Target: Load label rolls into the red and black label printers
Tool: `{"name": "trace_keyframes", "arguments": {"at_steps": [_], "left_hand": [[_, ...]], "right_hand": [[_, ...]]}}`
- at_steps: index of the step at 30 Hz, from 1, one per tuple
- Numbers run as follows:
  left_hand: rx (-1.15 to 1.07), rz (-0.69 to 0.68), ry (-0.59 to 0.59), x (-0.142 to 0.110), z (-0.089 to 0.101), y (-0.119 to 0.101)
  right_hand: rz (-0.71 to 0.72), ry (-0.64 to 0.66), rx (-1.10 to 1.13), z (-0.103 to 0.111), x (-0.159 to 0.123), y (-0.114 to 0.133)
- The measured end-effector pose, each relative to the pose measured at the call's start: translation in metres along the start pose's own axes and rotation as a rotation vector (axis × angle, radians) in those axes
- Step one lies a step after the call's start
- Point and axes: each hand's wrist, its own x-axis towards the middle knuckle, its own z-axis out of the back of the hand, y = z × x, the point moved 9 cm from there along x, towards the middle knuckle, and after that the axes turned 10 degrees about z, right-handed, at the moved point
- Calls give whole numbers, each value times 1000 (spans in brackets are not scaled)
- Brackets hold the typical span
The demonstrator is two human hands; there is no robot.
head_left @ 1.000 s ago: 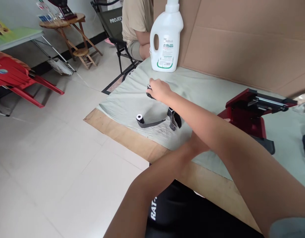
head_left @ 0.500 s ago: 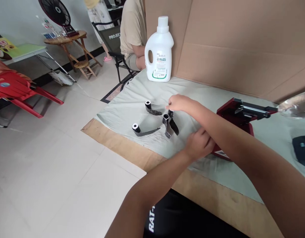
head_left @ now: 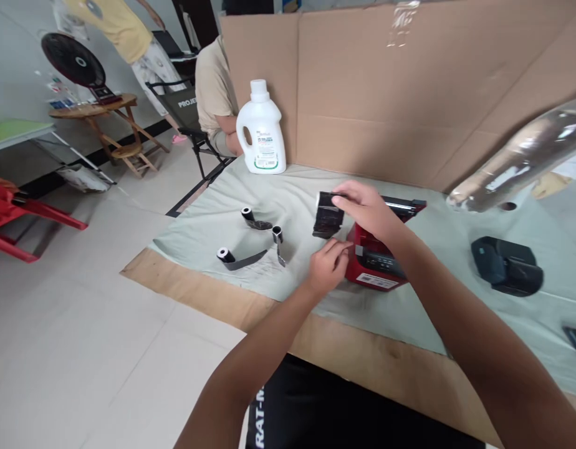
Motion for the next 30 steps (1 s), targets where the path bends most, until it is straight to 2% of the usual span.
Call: {"name": "trace_keyframes", "arguments": {"at_steps": [4, 7, 10, 14, 16, 18, 20, 25, 30], "left_hand": [[-14, -18, 8, -3, -1, -2], [-24, -39, 7, -4, 1, -4], [-8, -68, -14, -6, 5, -8], [111, -208, -7, -12, 6, -28], [195, -296, 60, -17, -3, -39], [262, -360, 147, -21, -15, -45], [317, -383, 196, -23, -24, -44], [377, -370, 193, -14, -31, -41], [389, -331, 371, 5, -42, -43]], "right_hand": [[-128, -259, 184, 80, -75, 2], [-209, -277, 200, 109, -112, -13], [-230, -113, 15, 104, -122, -35], [-113, 81, -399, 79, -112, -50], [-79, 129, -571, 69, -108, -54], [-97, 165, -652, 62, -104, -60], [-147, 198, -669, 59, -101, -68], [-182, 227, -587, 61, -90, -79], [-191, 175, -314, 63, -89, -81]]}}
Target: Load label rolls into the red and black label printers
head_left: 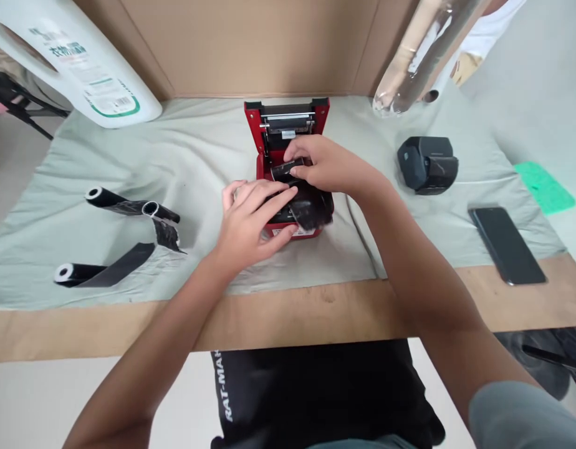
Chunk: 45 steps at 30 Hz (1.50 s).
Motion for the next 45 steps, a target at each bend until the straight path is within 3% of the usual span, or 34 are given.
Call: {"name": "trace_keyframes", "arguments": {"at_steps": [4, 17, 23, 25, 27, 29, 31, 34, 41, 43, 45], "left_hand": [[-19, -72, 46, 4, 3, -6], [20, -114, -188, -17, 14, -15], [9, -143, -302, -18, 21, -32], [24, -177, -344, -21, 24, -38], [40, -211, -380, -26, 26, -40], [42, -231, -401, -29, 27, -39], [25, -244, -411, -31, 28, -37], [9, -266, -403, -33, 27, -38], [18, -298, -372, -40, 23, -41], [-100, -196, -346, -35, 23, -28], [-288, 57, -339, -26, 22, 1]], "right_hand": [[3, -52, 23, 2, -2, 1], [-101, 150, -362, -16, -4, 14], [-122, 115, -67, 22, -18, 16], [-176, 17, -26, 45, -26, 11], [-183, -253, -74, 75, -31, 8], [-116, -503, -95, 90, -32, 9], [-38, -588, -17, 84, -25, 7], [-12, -606, 108, 66, -23, 0], [-179, -517, 386, 9, -72, -33], [-183, -481, 546, -8, -75, -40], [-145, -460, 669, -20, -74, -41]]}}
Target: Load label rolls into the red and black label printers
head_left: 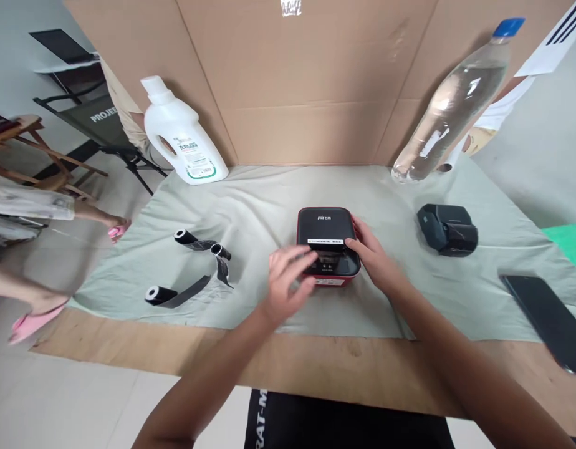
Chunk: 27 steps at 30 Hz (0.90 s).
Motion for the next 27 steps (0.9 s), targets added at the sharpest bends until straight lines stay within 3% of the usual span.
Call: {"name": "trace_keyframes", "arguments": {"at_steps": [4, 8, 12, 17, 21, 27], "left_hand": [[-308, 600, 4, 5, -13, 61], [-607, 963, 94, 0, -41, 84], [-658, 1036, 142, 7, -47, 81], [-752, 1070, 105, 11, -42, 76], [-816, 1045, 84, 10, -38, 75], [-849, 1098, 105, 4, -39, 78]], "right_hand": [[15, -31, 118, -8, -3, -6], [-18, -80, 158, -10, -6, -9], [-5, -85, 129, -9, -3, -3], [7, -75, 105, -6, -3, -11], [71, -151, 80, -4, -4, -21], [58, -204, 171, -5, -4, -24]]}}
